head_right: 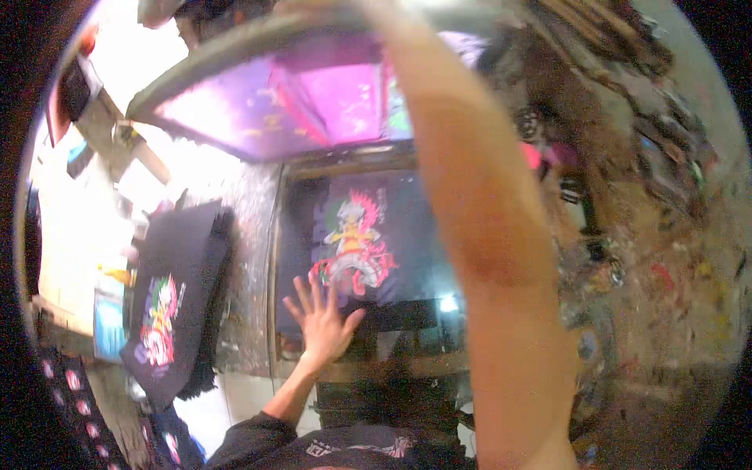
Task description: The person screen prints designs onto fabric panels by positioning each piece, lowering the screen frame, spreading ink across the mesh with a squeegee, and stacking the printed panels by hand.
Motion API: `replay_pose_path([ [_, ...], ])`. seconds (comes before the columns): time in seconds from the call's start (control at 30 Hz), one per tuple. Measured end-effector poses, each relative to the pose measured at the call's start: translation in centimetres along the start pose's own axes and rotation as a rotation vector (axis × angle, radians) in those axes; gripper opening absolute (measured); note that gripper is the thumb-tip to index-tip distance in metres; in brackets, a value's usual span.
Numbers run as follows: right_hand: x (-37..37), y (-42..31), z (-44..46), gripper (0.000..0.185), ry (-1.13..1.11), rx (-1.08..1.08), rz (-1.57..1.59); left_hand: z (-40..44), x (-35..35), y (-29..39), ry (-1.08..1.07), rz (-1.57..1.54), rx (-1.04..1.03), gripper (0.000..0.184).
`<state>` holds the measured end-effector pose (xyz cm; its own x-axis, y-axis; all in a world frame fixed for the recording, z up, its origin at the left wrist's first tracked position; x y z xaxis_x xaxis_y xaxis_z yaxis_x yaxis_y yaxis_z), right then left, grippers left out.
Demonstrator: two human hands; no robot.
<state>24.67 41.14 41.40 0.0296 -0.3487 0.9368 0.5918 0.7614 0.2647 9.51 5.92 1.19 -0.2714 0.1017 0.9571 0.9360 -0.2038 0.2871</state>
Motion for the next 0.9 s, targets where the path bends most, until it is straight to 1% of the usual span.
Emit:
replay_pose_path([
  [0.03,-0.4,0.6,-1.7,0.070,0.101,-0.534,0.425,1.8,1.3,3.2,-0.127,-0.024,-0.036,0.090],
  [0.07,-0.6,-0.3,-2.2,0.079,0.235,-0.549,0.457,4.4,-0.8,5.5,-0.075,-0.229,-0.224,0.090],
  [0.1,-1.2,-0.3,-1.5,0.072,0.088,-0.506,0.411,7.0,-1.9,8.7,-0.114,-0.188,-0.378,0.085],
  [0.13,-2.4,-0.1,-1.1,0.065,0.150,-0.499,0.362,10.0,-3.1,11.7,-0.283,-0.473,-0.469,0.078],
  [0.17,-4.0,0.5,0.1,0.052,0.095,-0.251,0.202,11.9,-3.3,14.1,-0.460,-0.755,-0.566,0.071],
  [0.2,-1.3,-2.9,-2.1,0.049,-0.026,-0.249,0.021,12.2,-1.9,14.7,-0.436,-0.744,-0.605,0.071],
  [0.23,-0.3,-5.0,-4.0,0.054,-0.019,-0.318,0.045,12.1,0.7,14.7,-0.252,-0.933,-0.685,0.062],
  [0.27,0.7,-7.5,-5.9,0.060,0.021,-0.432,0.141,11.7,3.5,14.4,-0.075,-1.122,-0.764,0.052],
  [0.3,1.6,-10.1,-8.1,0.066,0.048,-0.520,0.196,9.2,7.7,13.3,0.068,-1.170,-0.608,0.048],
  [0.33,2.3,-12.3,-9.8,0.073,0.057,-0.557,0.212,5.2,14.0,11.5,0.449,-0.702,-0.570,0.049],
  [0.37,2.6,-14.3,-11.4,0.081,0.066,-0.582,0.216,3.9,17.6,8.5,0.748,-0.293,-0.605,0.054],
  [0.4,2.5,-16.0,-13.1,0.081,0.070,-0.615,0.229,3.7,18.5,5.0,0.860,-0.142,-0.444,0.067],
  [0.43,2.3,-18.2,-14.6,0.077,0.085,-0.631,0.244,2.8,20.0,2.7,0.885,0.016,-0.075,0.076],
  [0.47,1.2,-20.8,-15.9,0.074,0.089,-0.635,0.265,2.5,22.4,-0.3,0.757,0.256,0.118,0.080],
  [0.5,-0.7,-23.6,-17.2,0.071,0.184,-0.613,0.200,0.1,24.8,0.0,0.880,0.571,-0.023,0.067],
  [0.53,-3.1,-26.1,-18.8,0.068,0.279,-0.575,0.127,-0.7,24.2,-1.3,0.855,0.572,-0.008,0.067],
  [0.57,-5.7,-28.6,-20.2,0.063,0.356,-0.482,0.024,-0.7,22.4,-3.6,0.403,0.401,0.018,0.062],
  [0.6,-7.0,-30.9,-21.9,0.060,0.174,-0.492,0.111,-1.7,19.9,-5.6,-0.038,0.215,0.052,0.057],
  [0.67,-12.2,-33.5,-24.2,0.051,-0.046,-0.481,0.162,-4.2,11.1,-8.6,0.022,0.297,-0.147,0.052],
  [0.7,-15.7,-33.7,-24.8,0.044,-0.220,-0.503,0.348,-5.6,9.2,-8.5,0.015,0.249,-0.177,0.053],
  [0.73,-17.7,-33.4,-25.3,0.038,-0.329,-0.492,0.482,-6.5,7.6,-7.8,0.006,0.203,-0.218,0.055],
  [0.77,-19.3,-33.4,-26.1,0.032,-0.258,-0.409,0.506,-6.9,5.9,-7.8,0.021,0.115,-0.209,0.055],
  [0.8,-20.2,-34.1,-26.6,0.032,-0.261,-0.410,0.525,-7.0,5.1,-7.9,0.032,0.020,-0.204,0.056],
  [0.83,-20.9,-35.0,-27.2,0.029,-0.282,-0.388,0.480,-7.0,4.5,-8.1,0.023,0.012,-0.193,0.056],
  [0.87,-21.6,-36.1,-27.5,0.025,-0.310,-0.356,0.428,-6.9,4.2,-8.0,0.058,0.009,-0.188,0.056],
  [0.9,-21.5,-37.5,-27.3,0.018,-0.137,-0.309,0.266,-6.9,4.0,-8.2,0.096,0.006,-0.181,0.056],
])
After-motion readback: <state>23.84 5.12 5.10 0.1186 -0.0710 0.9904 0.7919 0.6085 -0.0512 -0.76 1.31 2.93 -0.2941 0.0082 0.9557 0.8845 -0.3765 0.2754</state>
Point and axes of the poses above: each hand's wrist, its own z-axis towards the middle knuckle, its own x-axis out of the back of the hand, y = z × x, the point moved 4 cm from there along z, towards the middle knuckle, and after that the axes turned 13 degrees about -y, right-handed, at the moved point
